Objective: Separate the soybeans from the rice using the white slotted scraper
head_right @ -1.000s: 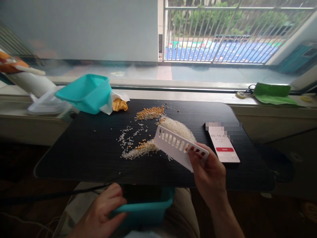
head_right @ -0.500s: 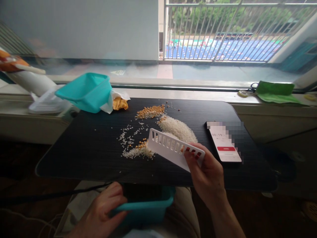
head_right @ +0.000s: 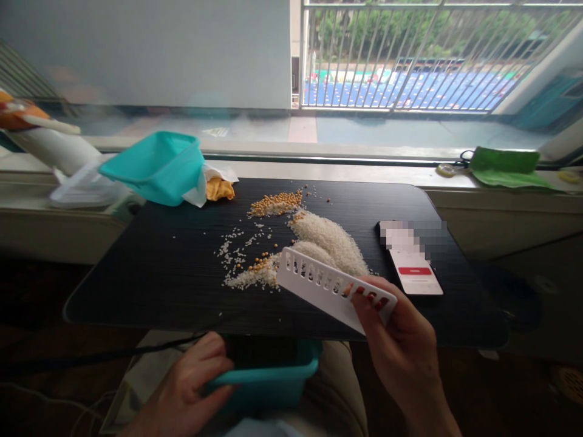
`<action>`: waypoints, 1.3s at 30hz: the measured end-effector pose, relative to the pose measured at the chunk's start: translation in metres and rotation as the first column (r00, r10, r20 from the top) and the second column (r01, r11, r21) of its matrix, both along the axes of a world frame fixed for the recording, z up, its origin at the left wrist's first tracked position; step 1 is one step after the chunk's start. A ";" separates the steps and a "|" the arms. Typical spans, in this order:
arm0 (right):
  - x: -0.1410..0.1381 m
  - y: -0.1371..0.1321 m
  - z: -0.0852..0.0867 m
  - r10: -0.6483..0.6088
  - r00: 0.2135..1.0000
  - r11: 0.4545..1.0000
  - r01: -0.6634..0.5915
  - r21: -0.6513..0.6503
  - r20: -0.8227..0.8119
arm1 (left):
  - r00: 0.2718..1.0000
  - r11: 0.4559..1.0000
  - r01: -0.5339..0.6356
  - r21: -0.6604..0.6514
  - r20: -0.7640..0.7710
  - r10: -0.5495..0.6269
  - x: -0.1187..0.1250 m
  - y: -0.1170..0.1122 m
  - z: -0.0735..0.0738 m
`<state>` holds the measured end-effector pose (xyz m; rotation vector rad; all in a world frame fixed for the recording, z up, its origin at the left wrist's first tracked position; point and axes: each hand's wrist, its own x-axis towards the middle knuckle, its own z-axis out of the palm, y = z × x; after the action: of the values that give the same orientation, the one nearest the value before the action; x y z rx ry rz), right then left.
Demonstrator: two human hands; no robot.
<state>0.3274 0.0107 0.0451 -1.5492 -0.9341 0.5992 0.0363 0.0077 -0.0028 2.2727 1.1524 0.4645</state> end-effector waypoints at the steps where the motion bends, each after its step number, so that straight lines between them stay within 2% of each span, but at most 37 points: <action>1: 0.000 0.000 0.000 -0.005 1.000 1.000 0.005 0.002 0.000 | 1.000 1.000 -0.002 -0.001 0.000 0.002 0.000 0.000 0.000; 4: 0.000 -0.001 0.001 -0.010 1.000 1.000 0.010 -0.005 0.007 | 1.000 1.000 -0.003 -0.006 0.008 0.003 0.001 0.001 0.001; 9: -0.001 0.000 0.001 0.052 0.999 0.999 -0.052 -0.003 0.017 | 1.000 1.000 -0.003 -0.013 0.023 0.004 0.000 0.000 0.001; 14: -0.003 0.006 0.001 -0.012 1.000 1.000 0.012 0.009 0.023 | 0.999 1.000 -0.003 -0.008 0.033 0.003 0.000 -0.001 -0.001; 21: -0.004 0.007 0.000 0.015 0.998 1.000 -0.016 -0.014 -0.059 | 1.000 1.000 -0.004 -0.027 0.018 0.005 0.000 -0.001 0.000; 26: -0.001 0.004 0.002 0.015 1.000 1.000 -0.015 -0.012 -0.024 | 1.000 1.000 -0.002 -0.021 0.018 0.002 0.000 -0.001 0.000; 32: 0.000 -0.003 0.004 0.064 0.989 0.997 -0.070 -0.041 -0.136 | 1.000 1.000 -0.006 -0.022 0.019 0.006 0.000 -0.001 -0.002; 39: -0.005 -0.005 0.009 0.025 0.977 0.998 -0.038 -0.056 -0.210 | 1.000 1.000 -0.008 -0.027 0.023 0.009 -0.001 -0.001 -0.001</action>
<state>0.3224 0.0058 0.0542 -1.4931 -0.7875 0.8033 0.0356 0.0067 -0.0039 2.2342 1.1509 0.4746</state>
